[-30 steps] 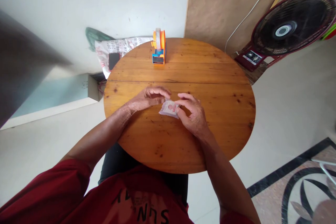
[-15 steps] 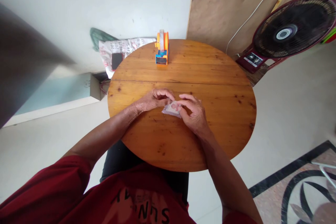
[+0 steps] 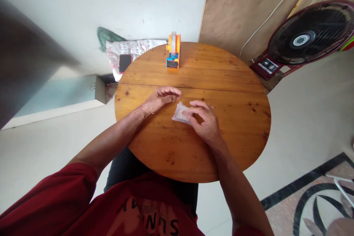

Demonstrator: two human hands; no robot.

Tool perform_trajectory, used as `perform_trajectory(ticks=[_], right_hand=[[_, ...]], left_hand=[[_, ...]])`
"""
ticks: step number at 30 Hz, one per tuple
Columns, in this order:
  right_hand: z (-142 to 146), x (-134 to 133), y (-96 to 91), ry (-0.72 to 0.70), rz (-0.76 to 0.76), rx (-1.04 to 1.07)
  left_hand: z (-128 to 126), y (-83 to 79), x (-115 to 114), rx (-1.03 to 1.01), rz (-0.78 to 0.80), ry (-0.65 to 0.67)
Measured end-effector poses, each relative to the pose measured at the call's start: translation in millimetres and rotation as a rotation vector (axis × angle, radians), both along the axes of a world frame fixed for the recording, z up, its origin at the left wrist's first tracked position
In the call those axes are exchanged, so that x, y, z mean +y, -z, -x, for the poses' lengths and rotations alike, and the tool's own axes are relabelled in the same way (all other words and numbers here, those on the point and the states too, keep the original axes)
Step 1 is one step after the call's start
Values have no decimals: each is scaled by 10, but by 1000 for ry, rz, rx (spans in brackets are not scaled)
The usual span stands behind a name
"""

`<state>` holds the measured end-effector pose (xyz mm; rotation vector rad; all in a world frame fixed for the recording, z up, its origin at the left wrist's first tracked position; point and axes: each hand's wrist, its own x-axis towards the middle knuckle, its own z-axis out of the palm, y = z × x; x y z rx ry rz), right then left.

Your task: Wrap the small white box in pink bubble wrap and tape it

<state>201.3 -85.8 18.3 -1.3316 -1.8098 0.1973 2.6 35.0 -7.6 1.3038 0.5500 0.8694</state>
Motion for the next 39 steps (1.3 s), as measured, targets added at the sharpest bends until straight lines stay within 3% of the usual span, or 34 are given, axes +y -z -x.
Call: perform_trajectory(ticks=[9,24,39], right_hand=[[-28,8,47,-52,-17,-100],[4,30,73,7,-144,-166],[46,25,70,8,-58,-111]], left_hand=[[-24,31,10,-13,37,37],[-26,-6,-17,-3,33,62],[-33,-41,-40,-5,77,77]])
